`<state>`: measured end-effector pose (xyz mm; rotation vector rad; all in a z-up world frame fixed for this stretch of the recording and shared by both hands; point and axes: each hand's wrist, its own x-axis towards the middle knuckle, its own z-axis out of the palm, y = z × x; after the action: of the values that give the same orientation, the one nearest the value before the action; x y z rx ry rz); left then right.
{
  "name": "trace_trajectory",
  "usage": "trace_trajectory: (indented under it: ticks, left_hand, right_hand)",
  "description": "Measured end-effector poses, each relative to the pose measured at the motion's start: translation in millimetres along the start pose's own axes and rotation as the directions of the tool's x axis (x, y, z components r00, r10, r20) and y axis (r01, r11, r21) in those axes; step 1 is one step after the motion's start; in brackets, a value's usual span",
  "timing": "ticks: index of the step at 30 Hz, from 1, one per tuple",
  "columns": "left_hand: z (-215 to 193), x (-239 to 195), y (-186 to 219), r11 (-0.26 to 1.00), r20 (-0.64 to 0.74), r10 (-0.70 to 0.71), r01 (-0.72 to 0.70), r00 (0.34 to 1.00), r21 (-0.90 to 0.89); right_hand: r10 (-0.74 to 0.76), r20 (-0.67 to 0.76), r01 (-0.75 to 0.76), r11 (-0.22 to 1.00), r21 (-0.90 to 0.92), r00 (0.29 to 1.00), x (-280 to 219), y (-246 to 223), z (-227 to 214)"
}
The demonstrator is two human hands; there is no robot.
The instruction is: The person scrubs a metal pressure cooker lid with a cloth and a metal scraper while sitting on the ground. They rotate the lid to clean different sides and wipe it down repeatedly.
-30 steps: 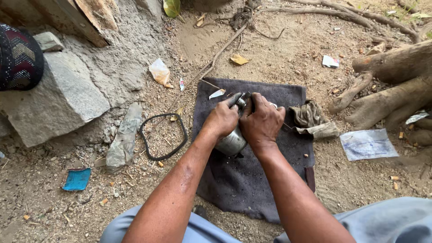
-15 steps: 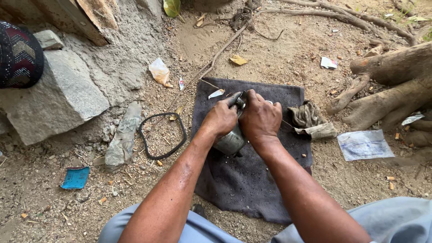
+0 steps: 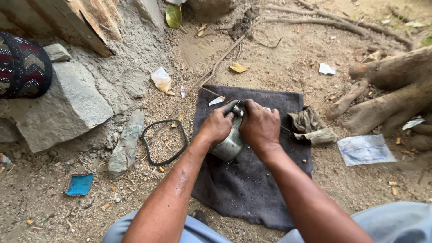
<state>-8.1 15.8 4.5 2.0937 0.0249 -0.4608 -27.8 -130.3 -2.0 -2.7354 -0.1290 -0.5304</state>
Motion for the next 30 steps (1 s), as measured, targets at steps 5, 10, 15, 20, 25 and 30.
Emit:
trace_trajectory:
  ticks: [5, 10, 15, 20, 25, 30]
  left_hand:
    - [-1.6, 3.5, -0.8, 0.994, -0.033, 0.081, -0.078, 0.996, 0.072]
    - [-9.0, -11.1, 8.5, 0.991, 0.002, -0.05, 0.05, 0.999, 0.122]
    - [-14.2, -16.4, 2.7, 0.996, 0.006, 0.004, -0.004, 1.0, 0.085]
    - [-12.5, -3.6, -12.4, 0.999, 0.041, 0.02, -0.019, 0.999, -0.027]
    - [-10.4, 0.8, -19.1, 0.998, 0.04, 0.031, -0.033, 0.999, 0.058]
    - [-12.8, -2.4, -15.3, 0.997, 0.021, 0.017, -0.019, 1.0, 0.075]
  right_hand:
    - [-0.009, -0.15, 0.0, 0.998, -0.056, 0.989, -5.6, -12.1, 8.1]
    - [0.047, 0.143, -0.029, 0.992, -0.121, 0.989, 6.4, -11.9, -2.7]
    - [0.141, 0.58, -0.285, 0.945, 0.164, 0.802, 44.2, 6.2, -26.9]
    - [0.201, 0.521, -0.357, 0.908, 0.219, 0.83, 31.3, 12.8, -16.4]
    - [-0.057, 0.023, 0.058, 0.997, -0.055, 0.998, -5.5, -10.0, -6.2]
    - [0.063, 0.215, -0.085, 0.992, 0.094, 0.974, 5.9, 10.2, 22.4]
